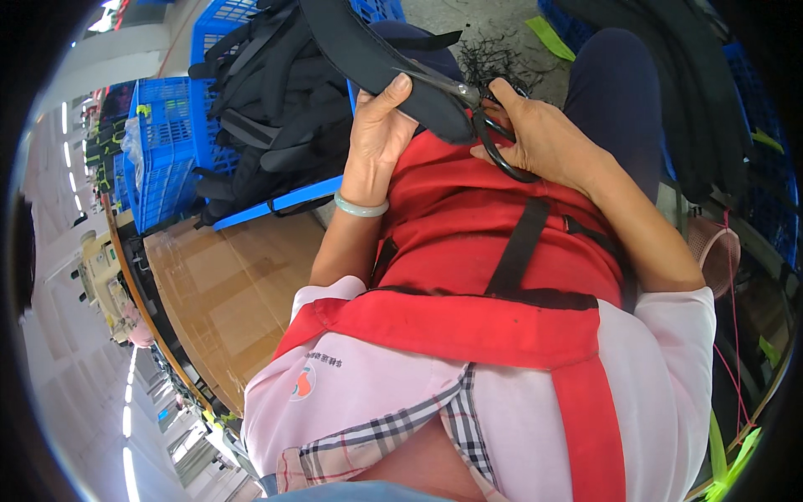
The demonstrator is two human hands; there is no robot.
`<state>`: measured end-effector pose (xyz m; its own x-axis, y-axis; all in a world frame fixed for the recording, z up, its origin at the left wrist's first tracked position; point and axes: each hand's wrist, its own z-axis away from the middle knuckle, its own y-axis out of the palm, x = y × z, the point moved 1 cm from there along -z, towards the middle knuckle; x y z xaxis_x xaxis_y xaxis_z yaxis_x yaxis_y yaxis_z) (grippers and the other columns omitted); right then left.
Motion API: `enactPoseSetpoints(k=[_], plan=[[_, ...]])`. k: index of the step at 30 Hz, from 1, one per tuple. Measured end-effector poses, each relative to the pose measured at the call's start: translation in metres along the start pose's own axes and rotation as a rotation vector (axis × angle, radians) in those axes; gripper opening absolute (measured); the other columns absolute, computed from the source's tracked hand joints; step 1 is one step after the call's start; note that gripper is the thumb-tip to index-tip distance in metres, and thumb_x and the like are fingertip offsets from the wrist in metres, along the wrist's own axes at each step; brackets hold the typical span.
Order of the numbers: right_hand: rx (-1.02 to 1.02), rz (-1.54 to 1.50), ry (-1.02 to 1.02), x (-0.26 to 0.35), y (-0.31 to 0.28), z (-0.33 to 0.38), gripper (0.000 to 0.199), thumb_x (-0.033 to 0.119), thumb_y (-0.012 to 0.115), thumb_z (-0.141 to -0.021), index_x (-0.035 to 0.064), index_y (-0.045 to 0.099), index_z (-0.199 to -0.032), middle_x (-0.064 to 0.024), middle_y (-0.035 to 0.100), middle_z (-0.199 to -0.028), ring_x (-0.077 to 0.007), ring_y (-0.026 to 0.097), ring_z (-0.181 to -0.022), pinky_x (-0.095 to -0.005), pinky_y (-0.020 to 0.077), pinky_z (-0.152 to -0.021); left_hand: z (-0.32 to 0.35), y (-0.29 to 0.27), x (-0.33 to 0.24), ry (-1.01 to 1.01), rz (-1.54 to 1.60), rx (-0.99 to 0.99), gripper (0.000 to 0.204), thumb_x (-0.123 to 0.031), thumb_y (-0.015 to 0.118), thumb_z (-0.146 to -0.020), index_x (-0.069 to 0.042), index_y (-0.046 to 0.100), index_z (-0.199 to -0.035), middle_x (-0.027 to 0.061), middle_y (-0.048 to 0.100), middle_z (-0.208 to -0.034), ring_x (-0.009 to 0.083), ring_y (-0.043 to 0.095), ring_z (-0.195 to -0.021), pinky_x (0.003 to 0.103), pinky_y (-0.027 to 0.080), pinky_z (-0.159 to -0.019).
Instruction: Trimming excess fabric from padded shoulder straps using a pair of scissors.
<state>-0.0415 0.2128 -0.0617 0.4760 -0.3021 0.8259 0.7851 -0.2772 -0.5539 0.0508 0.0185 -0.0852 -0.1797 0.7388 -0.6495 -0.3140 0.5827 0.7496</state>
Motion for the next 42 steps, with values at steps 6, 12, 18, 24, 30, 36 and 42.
enactPoseSetpoints(k=[6, 12, 18, 24, 30, 36, 42], plan=[[-0.034, -0.009, 0.015, -0.006, 0.005, -0.002, 0.044, 0.026, 0.072, -0.083, 0.0018, 0.039, -0.100, -0.0218, 0.056, -0.073, -0.0450, 0.054, -0.073, -0.0439, 0.0438, -0.063, 0.001, 0.000, 0.000, -0.009, 0.031, -0.013, 0.021, 0.004, 0.069, -0.081, -0.003, 0.062, -0.100, 0.0101, 0.067, -0.093, 0.0237, 0.067, -0.087, 0.039, 0.057, -0.080], [-0.045, -0.057, 0.134, 0.001, 0.001, -0.003, 0.037, 0.026, 0.068, -0.087, 0.0015, 0.043, -0.098, -0.0235, 0.060, -0.077, -0.0459, 0.057, -0.077, -0.0440, 0.0447, -0.062, -0.008, -0.007, -0.024, -0.114, 0.051, 0.044, 0.016, -0.006, 0.067, -0.085, -0.004, 0.063, -0.101, 0.0112, 0.068, -0.094, 0.0237, 0.068, -0.087, 0.039, 0.057, -0.082], [-0.111, -0.051, 0.098, -0.009, 0.005, -0.004, 0.033, 0.021, 0.066, -0.088, 0.0003, 0.045, -0.103, -0.0245, 0.060, -0.080, -0.0458, 0.056, -0.079, -0.0437, 0.0447, -0.065, -0.010, -0.007, -0.004, -0.010, -0.036, 0.001, 0.013, -0.001, 0.067, -0.084, -0.004, 0.067, -0.096, 0.0085, 0.068, -0.093, 0.0207, 0.068, -0.087, 0.035, 0.056, -0.082], [-0.064, -0.051, 0.133, -0.006, -0.003, -0.006, 0.035, 0.017, 0.064, -0.087, -0.0001, 0.045, -0.111, -0.0270, 0.060, -0.084, -0.0455, 0.058, -0.085, -0.0455, 0.0440, -0.070, -0.010, -0.006, -0.014, -0.052, 0.028, 0.008, 0.019, 0.003, 0.069, -0.080, -0.003, 0.065, -0.098, 0.0083, 0.068, -0.095, 0.0209, 0.067, -0.089, 0.036, 0.055, -0.084], [-0.054, -0.027, 0.099, -0.004, -0.001, -0.003, 0.041, 0.015, 0.066, -0.085, 0.0003, 0.041, -0.114, -0.0254, 0.061, -0.092, -0.0438, 0.060, -0.090, -0.0461, 0.0457, -0.075, -0.013, -0.002, -0.014, -0.022, -0.060, 0.026, 0.022, 0.005, 0.071, -0.078, -0.004, 0.064, -0.097, 0.0080, 0.067, -0.092, 0.0216, 0.066, -0.088, 0.037, 0.054, -0.085], [-0.040, 0.032, 0.046, -0.006, 0.000, -0.006, 0.041, 0.016, 0.067, -0.083, -0.0003, 0.038, -0.109, -0.0257, 0.061, -0.092, -0.0458, 0.058, -0.089, -0.0478, 0.0453, -0.074, -0.012, -0.003, -0.006, -0.022, -0.063, 0.053, 0.026, 0.006, 0.071, -0.077, -0.004, 0.063, -0.100, 0.0082, 0.067, -0.094, 0.0214, 0.066, -0.089, 0.036, 0.054, -0.084], [-0.052, -0.008, 0.147, -0.002, 0.000, -0.007, 0.031, 0.018, 0.064, -0.087, 0.0006, 0.042, -0.100, -0.0268, 0.058, -0.078, -0.0482, 0.055, -0.082, -0.0481, 0.0426, -0.066, -0.011, -0.005, -0.009, -0.027, -0.039, 0.024, 0.027, 0.004, 0.071, -0.077, -0.003, 0.062, -0.102, 0.0088, 0.066, -0.094, 0.0220, 0.066, -0.089, 0.037, 0.055, -0.083]])
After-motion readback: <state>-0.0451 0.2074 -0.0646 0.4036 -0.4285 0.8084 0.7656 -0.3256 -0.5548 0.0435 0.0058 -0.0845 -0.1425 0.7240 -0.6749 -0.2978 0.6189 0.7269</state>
